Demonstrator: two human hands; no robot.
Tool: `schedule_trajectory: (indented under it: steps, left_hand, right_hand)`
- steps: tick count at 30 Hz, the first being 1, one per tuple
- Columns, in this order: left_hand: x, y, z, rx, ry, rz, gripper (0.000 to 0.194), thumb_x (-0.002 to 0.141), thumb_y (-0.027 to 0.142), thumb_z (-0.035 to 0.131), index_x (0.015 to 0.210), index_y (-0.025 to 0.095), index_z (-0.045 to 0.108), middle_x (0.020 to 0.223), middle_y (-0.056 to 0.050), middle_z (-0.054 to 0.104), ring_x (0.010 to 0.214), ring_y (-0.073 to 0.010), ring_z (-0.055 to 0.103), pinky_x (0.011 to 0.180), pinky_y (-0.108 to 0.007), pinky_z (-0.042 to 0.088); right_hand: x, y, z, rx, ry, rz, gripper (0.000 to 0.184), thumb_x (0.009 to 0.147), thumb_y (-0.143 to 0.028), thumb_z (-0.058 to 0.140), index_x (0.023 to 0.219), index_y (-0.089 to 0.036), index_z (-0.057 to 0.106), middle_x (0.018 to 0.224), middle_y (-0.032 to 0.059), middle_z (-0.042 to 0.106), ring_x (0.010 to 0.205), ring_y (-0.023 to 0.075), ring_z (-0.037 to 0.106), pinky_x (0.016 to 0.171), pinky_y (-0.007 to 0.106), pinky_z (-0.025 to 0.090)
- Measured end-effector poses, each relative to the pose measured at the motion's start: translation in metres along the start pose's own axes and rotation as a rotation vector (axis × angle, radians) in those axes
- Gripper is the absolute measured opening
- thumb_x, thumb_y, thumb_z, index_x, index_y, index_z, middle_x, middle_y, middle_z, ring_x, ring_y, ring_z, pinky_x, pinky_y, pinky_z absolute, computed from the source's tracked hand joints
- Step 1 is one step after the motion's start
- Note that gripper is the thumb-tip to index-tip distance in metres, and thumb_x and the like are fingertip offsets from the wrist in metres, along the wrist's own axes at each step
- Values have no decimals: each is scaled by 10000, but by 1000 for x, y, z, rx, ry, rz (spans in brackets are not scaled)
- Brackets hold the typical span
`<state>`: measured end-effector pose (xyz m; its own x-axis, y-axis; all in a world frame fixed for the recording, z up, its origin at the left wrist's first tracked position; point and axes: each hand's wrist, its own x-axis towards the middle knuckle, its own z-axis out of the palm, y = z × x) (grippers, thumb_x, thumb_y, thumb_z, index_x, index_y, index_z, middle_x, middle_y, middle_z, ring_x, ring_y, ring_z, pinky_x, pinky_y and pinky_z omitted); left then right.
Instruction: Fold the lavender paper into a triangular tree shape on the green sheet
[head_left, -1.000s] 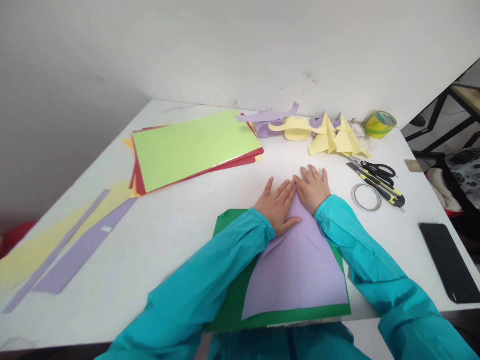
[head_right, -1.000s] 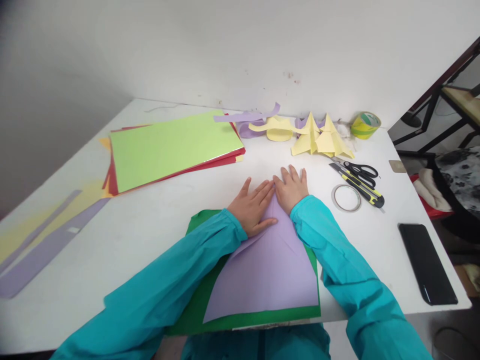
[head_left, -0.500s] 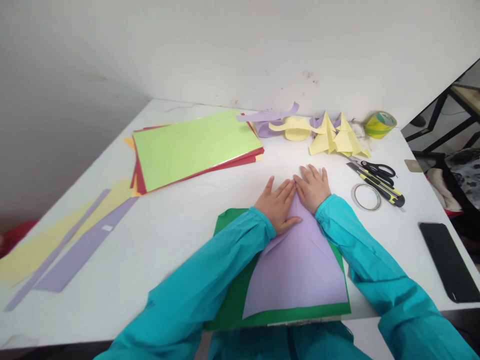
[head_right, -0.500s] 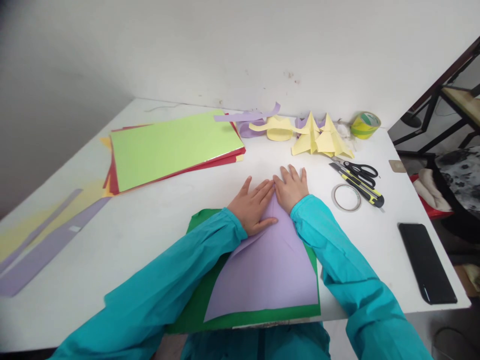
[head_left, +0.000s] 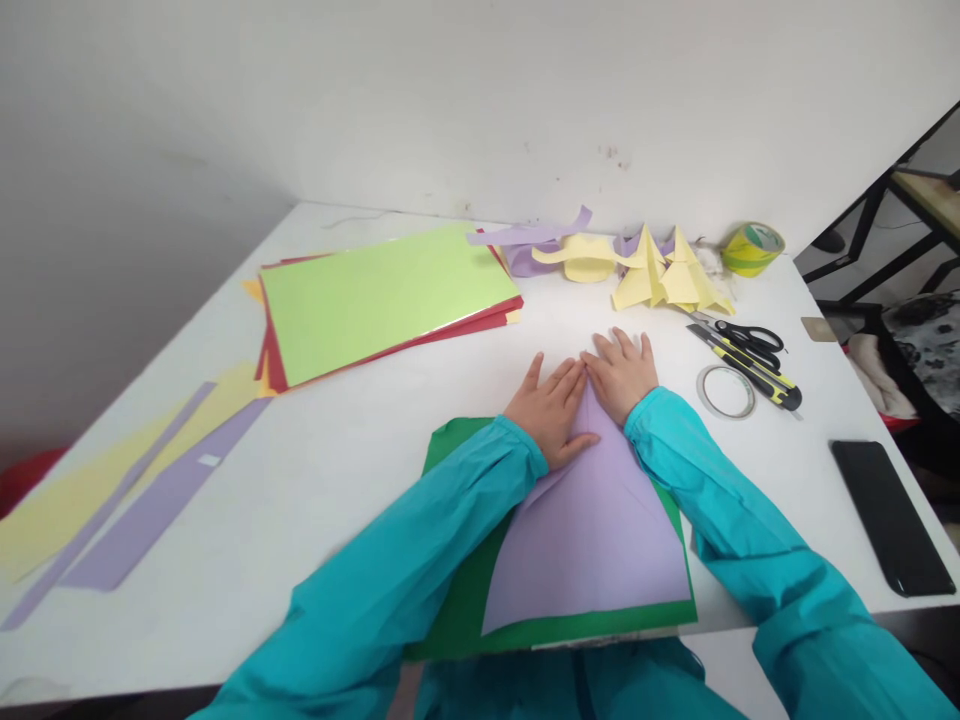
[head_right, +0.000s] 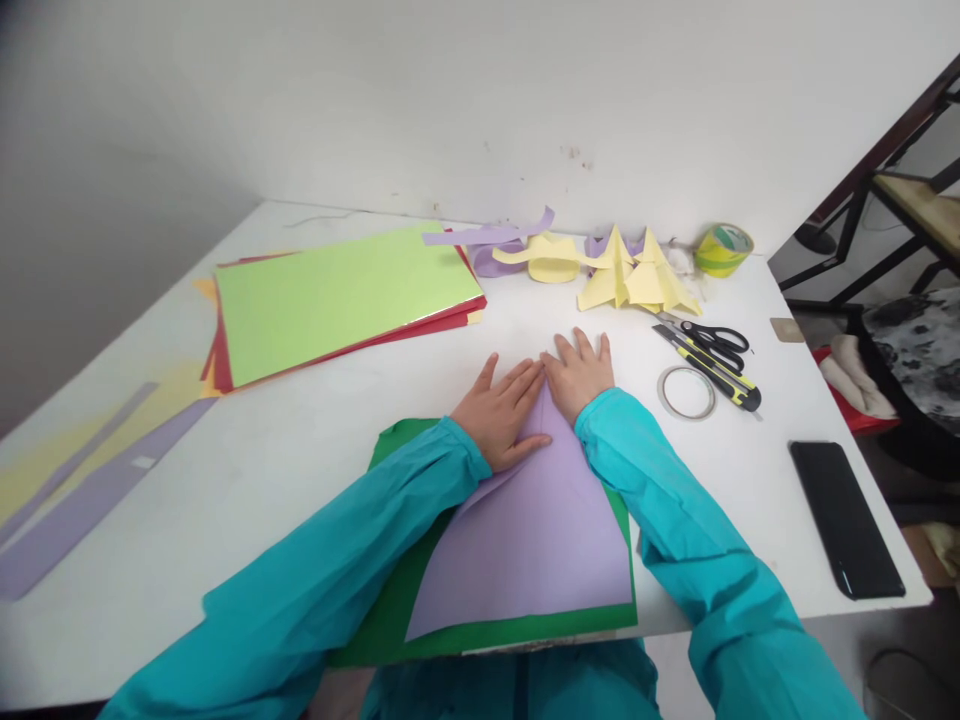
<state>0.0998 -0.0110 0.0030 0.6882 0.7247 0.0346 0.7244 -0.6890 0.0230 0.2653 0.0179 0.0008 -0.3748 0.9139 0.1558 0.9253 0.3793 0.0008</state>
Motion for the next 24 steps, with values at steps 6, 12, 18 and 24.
schedule_trajectory:
  steps: [6, 12, 18, 24]
  left_hand:
    - [1, 0, -2, -2, -23, 0, 856, 867, 615, 350, 1434, -24, 282, 1493, -235, 278, 1404, -338, 217, 1124, -586, -43]
    - [0, -1, 1, -17, -3, 5, 840, 867, 621, 347, 1423, -8, 318, 1482, -235, 303, 1401, -342, 224, 1122, -590, -34]
    - [0, -1, 2, -26, 10, 9, 828, 867, 620, 358, 1418, 3, 336, 1482, -234, 307, 1403, -343, 222, 1123, -585, -42]
    - [0, -1, 1, -35, 0, 4, 840, 861, 621, 377, 1418, -5, 332, 1484, -233, 301, 1404, -346, 215, 1125, -588, -36]
  right_hand:
    - [-1, -1, 1, -38, 9, -9, 390, 973, -328, 326, 1287, -251, 544, 1467, 81, 408, 1369, 338, 273, 1069, 655, 138]
    - [0, -3, 1, -9, 14, 53, 422, 974, -352, 314, 1319, -213, 511, 1448, 100, 432, 1359, 330, 299, 1070, 650, 164]
    - [0, -2, 2, 29, 19, 87, 436, 962, -365, 342, 1313, -173, 515, 1422, 116, 464, 1342, 329, 322, 1078, 622, 187]
    - [-1, -1, -1, 8, 7, 50, 416, 975, -364, 313, 1309, -239, 527, 1434, 97, 450, 1345, 337, 317, 1067, 632, 183]
